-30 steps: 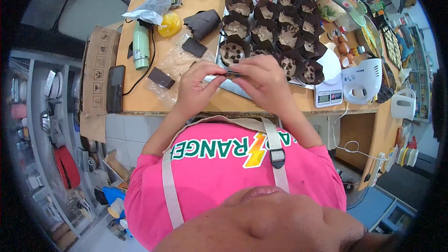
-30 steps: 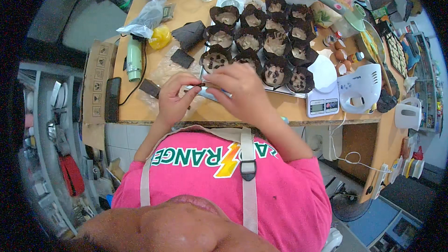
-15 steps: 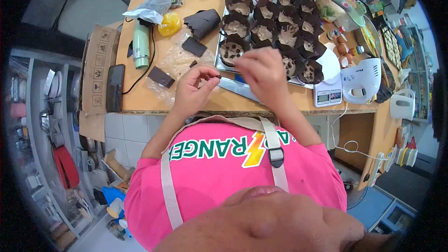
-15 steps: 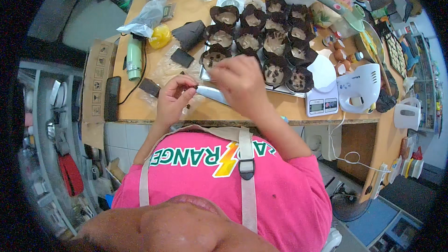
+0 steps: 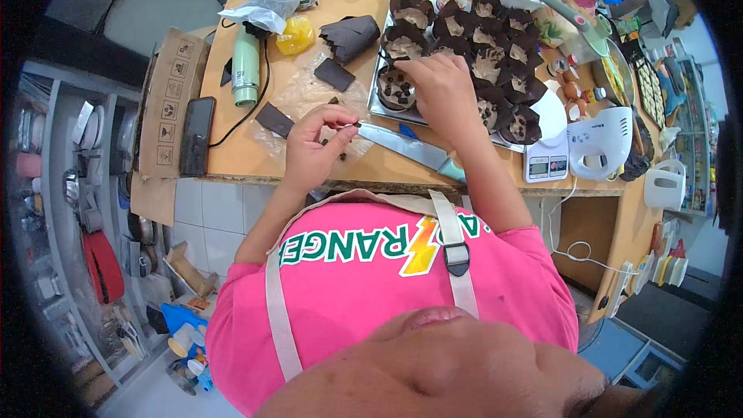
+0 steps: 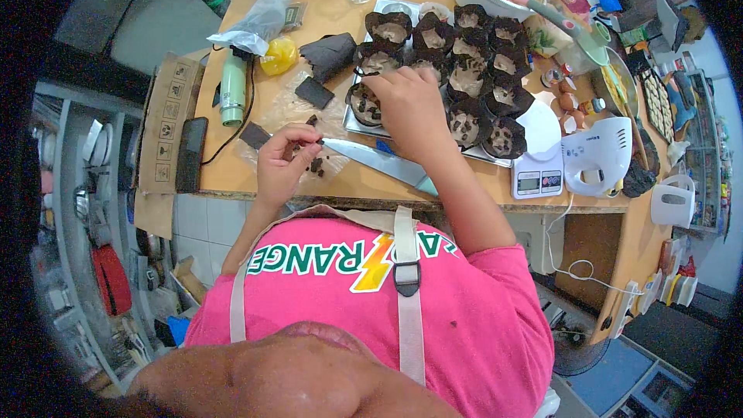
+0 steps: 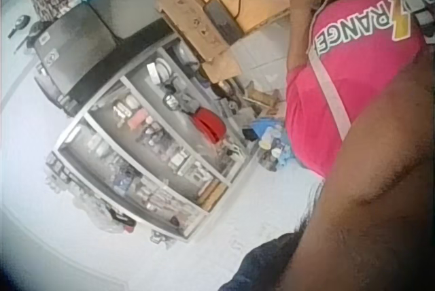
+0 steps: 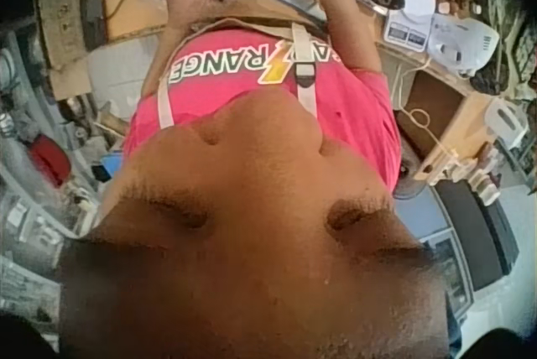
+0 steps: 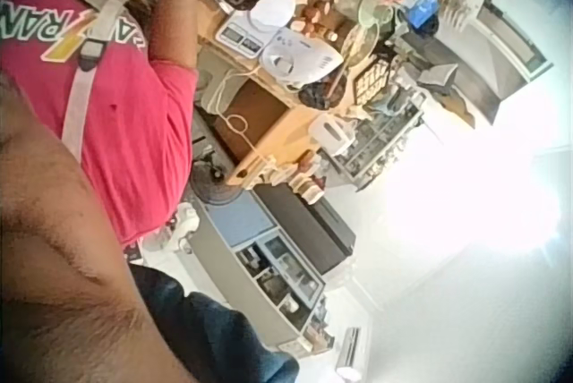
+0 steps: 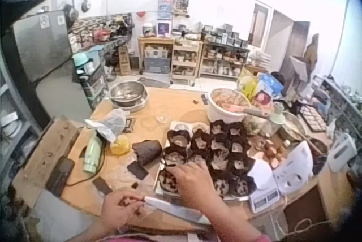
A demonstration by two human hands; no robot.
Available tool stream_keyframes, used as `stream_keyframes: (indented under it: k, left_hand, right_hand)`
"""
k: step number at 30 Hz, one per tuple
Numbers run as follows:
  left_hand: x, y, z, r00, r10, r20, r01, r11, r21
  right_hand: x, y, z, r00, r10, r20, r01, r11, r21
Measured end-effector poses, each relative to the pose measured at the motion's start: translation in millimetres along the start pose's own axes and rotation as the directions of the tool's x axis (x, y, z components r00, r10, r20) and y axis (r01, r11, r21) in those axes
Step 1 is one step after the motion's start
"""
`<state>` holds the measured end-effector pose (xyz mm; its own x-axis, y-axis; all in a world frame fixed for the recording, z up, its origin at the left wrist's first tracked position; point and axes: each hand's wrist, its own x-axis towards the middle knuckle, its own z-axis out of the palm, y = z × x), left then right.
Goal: The person cuts small pieces of chocolate with a knife and places them on top of the batter in muffin liners arranged on a tray.
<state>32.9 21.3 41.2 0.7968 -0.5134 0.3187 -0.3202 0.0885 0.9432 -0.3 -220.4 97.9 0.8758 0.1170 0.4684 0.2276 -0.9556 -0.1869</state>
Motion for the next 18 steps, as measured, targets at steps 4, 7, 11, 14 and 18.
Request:
stream_keyframes:
  k: [4, 7, 11, 14, 18]
  left_hand:
    - [4.5, 6.7, 3.0, 0.999, -0.009, -0.041, 0.014, 0.991, 0.132]
    - [23.0, 23.8, 7.6, 0.979, 0.202, 0.001, -0.186, 0.896, 0.403]
    - [53.7, 30.5, 13.8, 0.915, 0.39, 0.101, -0.381, 0.757, 0.531]
    - [74.4, 29.9, 19.9, 0.867, 0.448, 0.217, -0.483, 0.65, 0.586]
    - [91.8, 24.6, 28.9, 0.859, 0.349, 0.375, -0.512, 0.58, 0.634]
  right_hand:
    - [-3.6, 0.5, -7.9, 0.999, 0.046, -0.006, -0.045, 0.996, 0.077]
    - [-12.5, -2.6, -13.5, 0.997, 0.05, -0.058, -0.035, 0.969, 0.245]
    - [-21.9, -1.6, -24.7, 0.988, 0.091, -0.122, -0.054, 0.958, 0.282]
    - [-29.4, 1.6, -37.2, 0.98, 0.121, -0.16, -0.074, 0.959, 0.274]
    - [-40.9, 7.3, -46.1, 0.969, 0.151, -0.197, -0.096, 0.959, 0.266]
